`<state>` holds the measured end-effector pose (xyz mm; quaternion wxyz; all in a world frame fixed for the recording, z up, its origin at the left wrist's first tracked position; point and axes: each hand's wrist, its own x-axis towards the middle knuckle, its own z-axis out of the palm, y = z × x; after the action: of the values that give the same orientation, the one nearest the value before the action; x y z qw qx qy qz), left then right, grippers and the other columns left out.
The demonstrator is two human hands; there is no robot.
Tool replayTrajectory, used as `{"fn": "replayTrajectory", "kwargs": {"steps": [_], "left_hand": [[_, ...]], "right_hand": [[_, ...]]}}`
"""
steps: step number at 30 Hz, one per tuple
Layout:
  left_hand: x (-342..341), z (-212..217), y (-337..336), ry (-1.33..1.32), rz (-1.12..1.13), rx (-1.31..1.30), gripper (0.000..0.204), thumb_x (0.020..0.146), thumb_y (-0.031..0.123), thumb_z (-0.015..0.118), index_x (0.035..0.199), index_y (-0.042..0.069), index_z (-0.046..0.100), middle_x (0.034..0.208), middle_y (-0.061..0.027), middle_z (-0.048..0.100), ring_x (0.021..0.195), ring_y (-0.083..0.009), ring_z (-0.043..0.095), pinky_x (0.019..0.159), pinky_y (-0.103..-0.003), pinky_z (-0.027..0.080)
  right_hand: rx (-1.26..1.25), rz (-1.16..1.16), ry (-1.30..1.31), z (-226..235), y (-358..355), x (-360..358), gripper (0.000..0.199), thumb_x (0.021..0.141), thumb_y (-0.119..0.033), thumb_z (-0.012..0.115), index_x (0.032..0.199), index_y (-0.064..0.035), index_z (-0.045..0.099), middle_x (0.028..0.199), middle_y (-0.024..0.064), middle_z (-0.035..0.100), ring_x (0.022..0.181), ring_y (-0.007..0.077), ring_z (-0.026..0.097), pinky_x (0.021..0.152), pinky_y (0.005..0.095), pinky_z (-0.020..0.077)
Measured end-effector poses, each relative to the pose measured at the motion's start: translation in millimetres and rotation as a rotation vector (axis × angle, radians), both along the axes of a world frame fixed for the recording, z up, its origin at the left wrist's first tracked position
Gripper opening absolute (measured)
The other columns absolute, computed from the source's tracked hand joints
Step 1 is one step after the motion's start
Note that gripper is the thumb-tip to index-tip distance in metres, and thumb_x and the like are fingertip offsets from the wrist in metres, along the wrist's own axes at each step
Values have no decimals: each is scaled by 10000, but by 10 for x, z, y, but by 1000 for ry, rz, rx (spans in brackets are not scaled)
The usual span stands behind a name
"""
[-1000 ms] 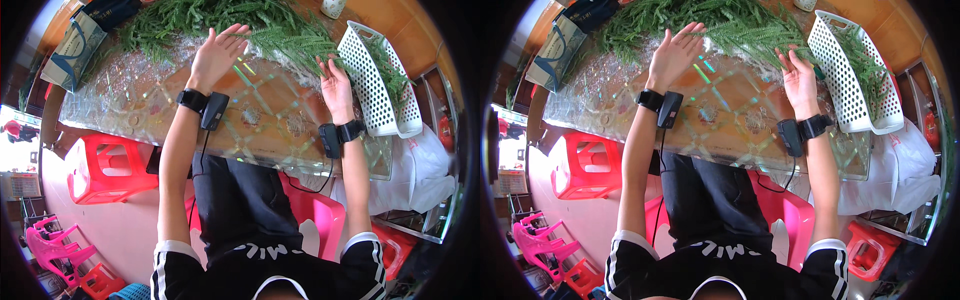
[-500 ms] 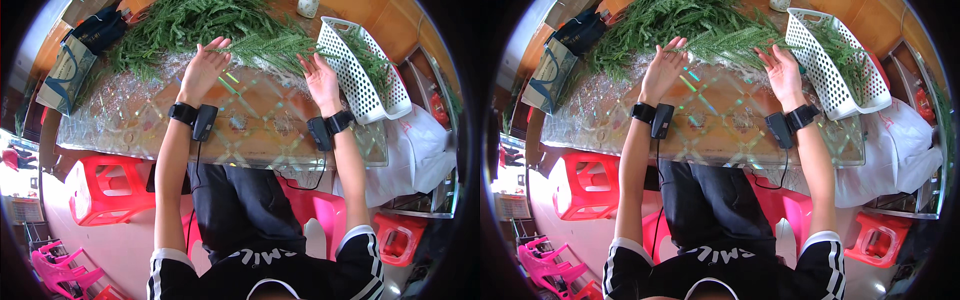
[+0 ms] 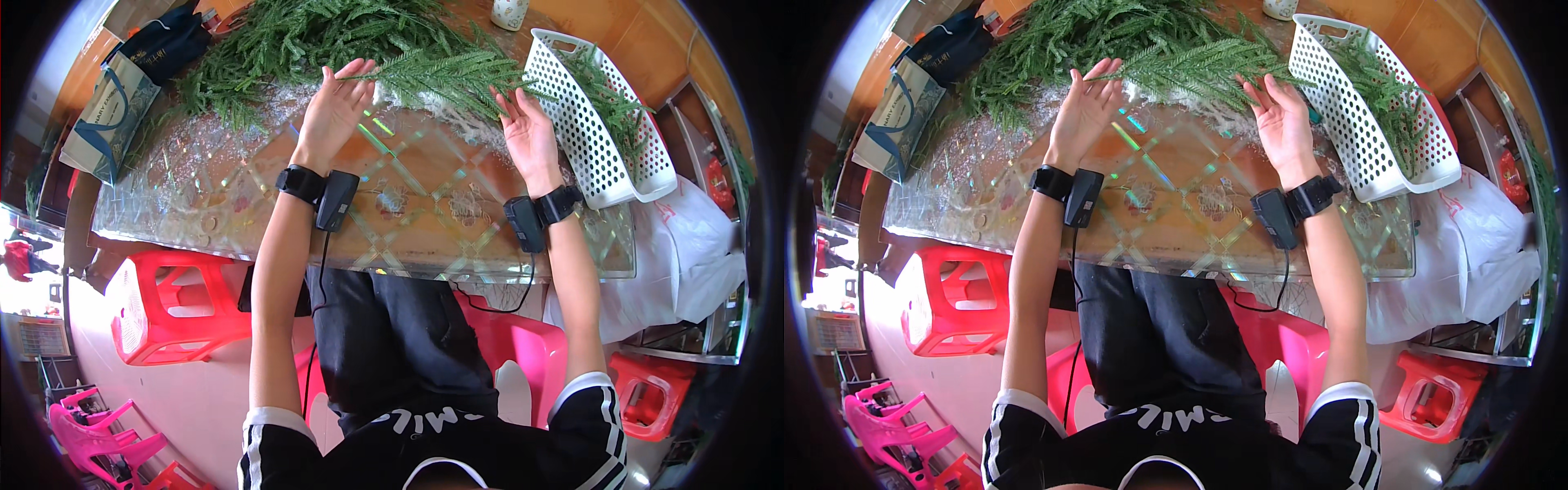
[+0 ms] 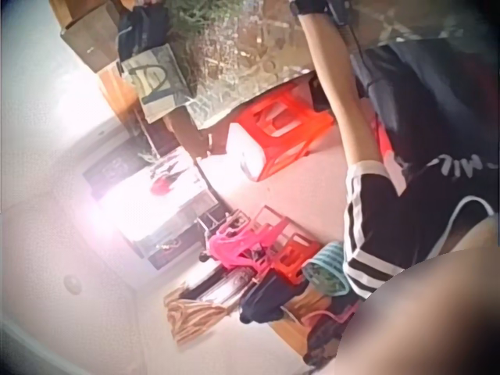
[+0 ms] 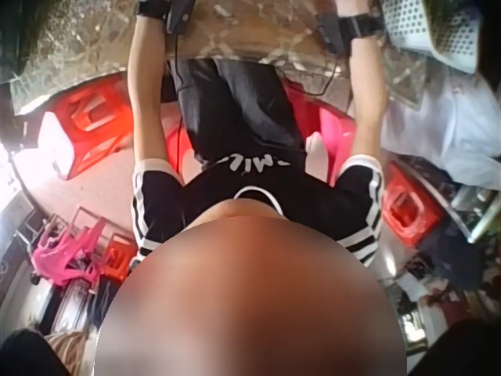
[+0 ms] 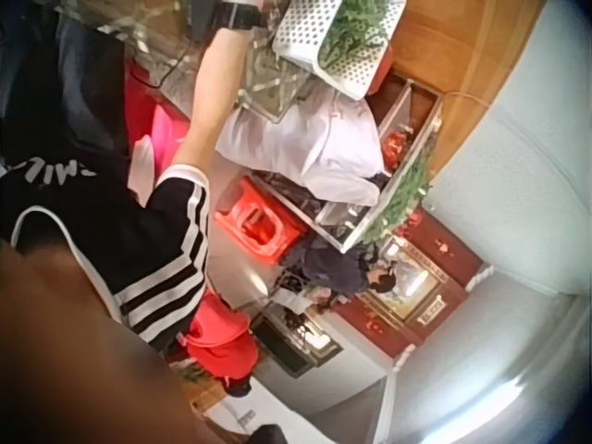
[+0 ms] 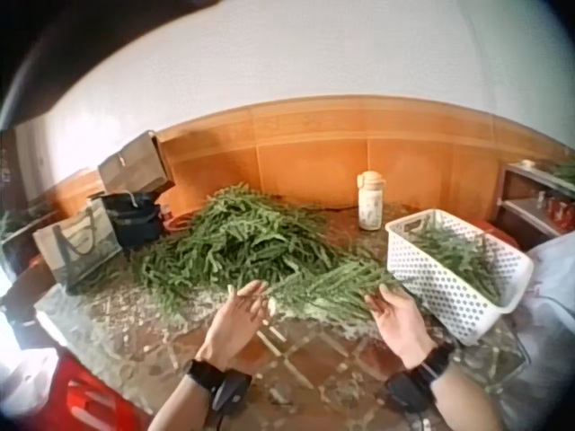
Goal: Trimming green plant stems and placing them into a plastic basket.
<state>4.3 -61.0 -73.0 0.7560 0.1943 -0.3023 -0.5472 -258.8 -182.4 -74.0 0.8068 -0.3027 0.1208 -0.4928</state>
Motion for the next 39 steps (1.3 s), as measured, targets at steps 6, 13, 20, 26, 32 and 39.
{"fn": "replayTrajectory", "kwargs": {"steps": [6, 13, 20, 26, 32, 39], "left_hand": [[-11, 2, 8, -57, 7, 44, 387, 912, 280, 409, 1153, -22, 421, 1267, -140, 405, 1165, -262, 407, 941, -326, 387], [-38, 4, 2, -123, 33, 37, 341, 909, 253, 433, 1085, -37, 471, 1136, -140, 493, 1119, -260, 458, 923, -334, 397], [-29, 6, 11, -120, 18, 85, 357, 899, 267, 459, 1052, -55, 484, 1076, -138, 521, 1048, -237, 494, 894, -337, 408], [-26, -14, 8, -116, 34, 92, 351, 887, 271, 483, 1035, -48, 492, 1043, -128, 526, 1023, -235, 505, 880, -343, 418], [-12, -26, 3, -89, 29, 80, 313, 875, 255, 509, 1012, -26, 502, 1007, -110, 532, 1000, -236, 513, 854, -352, 432], [10, -57, -15, -60, 25, 69, 264, 873, 247, 516, 963, -1, 518, 992, -99, 533, 984, -236, 512, 846, -348, 434]], "right_hand": [[-5, -10, -25, 20, 19, 4, 34, 821, -21, 535, 805, -19, 564, 897, 85, 610, 978, 250, 566, 839, 275, 454], [-10, -9, -15, 28, 34, 23, 29, 816, -21, 544, 787, -24, 550, 880, 79, 609, 971, 253, 570, 850, 280, 455], [-2, 2, -1, 30, 56, 38, 69, 803, -28, 566, 752, -55, 527, 858, 56, 615, 948, 254, 584, 842, 282, 448], [26, 42, -36, 8, 36, 22, 57, 815, -14, 542, 760, -31, 541, 890, 81, 608, 990, 262, 560, 871, 289, 446], [38, 60, -51, 15, 41, 25, 58, 823, -5, 525, 771, -10, 549, 903, 99, 602, 1008, 267, 548, 889, 296, 452], [-1, 12, 11, 65, 92, 59, 77, 801, -29, 569, 746, -53, 520, 862, 71, 610, 935, 263, 590, 807, 281, 475]]}}
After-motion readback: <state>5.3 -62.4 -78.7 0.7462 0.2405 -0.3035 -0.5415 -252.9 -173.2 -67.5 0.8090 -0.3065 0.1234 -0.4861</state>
